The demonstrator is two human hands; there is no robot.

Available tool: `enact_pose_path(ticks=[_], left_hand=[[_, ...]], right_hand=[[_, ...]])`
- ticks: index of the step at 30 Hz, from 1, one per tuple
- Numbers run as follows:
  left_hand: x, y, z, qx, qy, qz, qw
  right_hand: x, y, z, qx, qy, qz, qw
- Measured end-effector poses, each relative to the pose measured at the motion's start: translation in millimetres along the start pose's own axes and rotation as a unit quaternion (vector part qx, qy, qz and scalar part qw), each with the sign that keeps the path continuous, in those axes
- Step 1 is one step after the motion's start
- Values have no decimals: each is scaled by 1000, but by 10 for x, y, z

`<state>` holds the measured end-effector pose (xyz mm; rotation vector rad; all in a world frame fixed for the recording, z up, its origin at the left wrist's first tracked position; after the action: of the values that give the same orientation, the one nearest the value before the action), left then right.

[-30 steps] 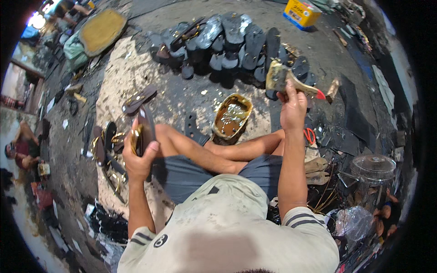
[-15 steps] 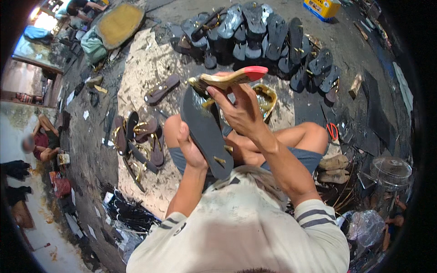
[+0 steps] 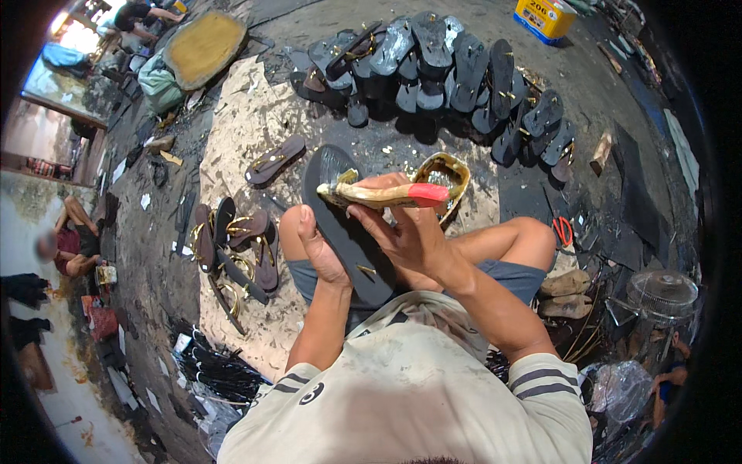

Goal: The person sits on the ground and uses a brush to apply gold paint to the straps of multiple black sandals. They repeatedly dip the brush into a small container of paint and carefully coat each strap, then place the finished sandals aside.

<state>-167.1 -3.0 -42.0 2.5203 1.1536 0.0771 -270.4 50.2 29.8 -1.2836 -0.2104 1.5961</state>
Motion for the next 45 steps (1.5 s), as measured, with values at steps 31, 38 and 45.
enact_pose_path(ticks=[31,38,45], left_hand=[[92,-54,131,-42,150,19,988],[-258,53,311,13,35,56,998],[-332,32,376,-24,35,94,995]], right_hand=[[324,98,-144,-162,-52,-112,979],[299,-89,-63,-62,-72,2,995],[151,-252,-124,-100,-155,14,983]])
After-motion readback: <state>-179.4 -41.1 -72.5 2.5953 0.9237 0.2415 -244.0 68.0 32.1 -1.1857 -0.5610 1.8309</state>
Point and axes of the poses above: each hand's wrist, its own x-axis away from the middle knuckle, its own z-axis out of the back of the hand, y = z × x, the point moved 6 cm from there along -x, towards the middle knuckle, and after that the axes turned 8 degrees about -y, right-handed, at the moved point
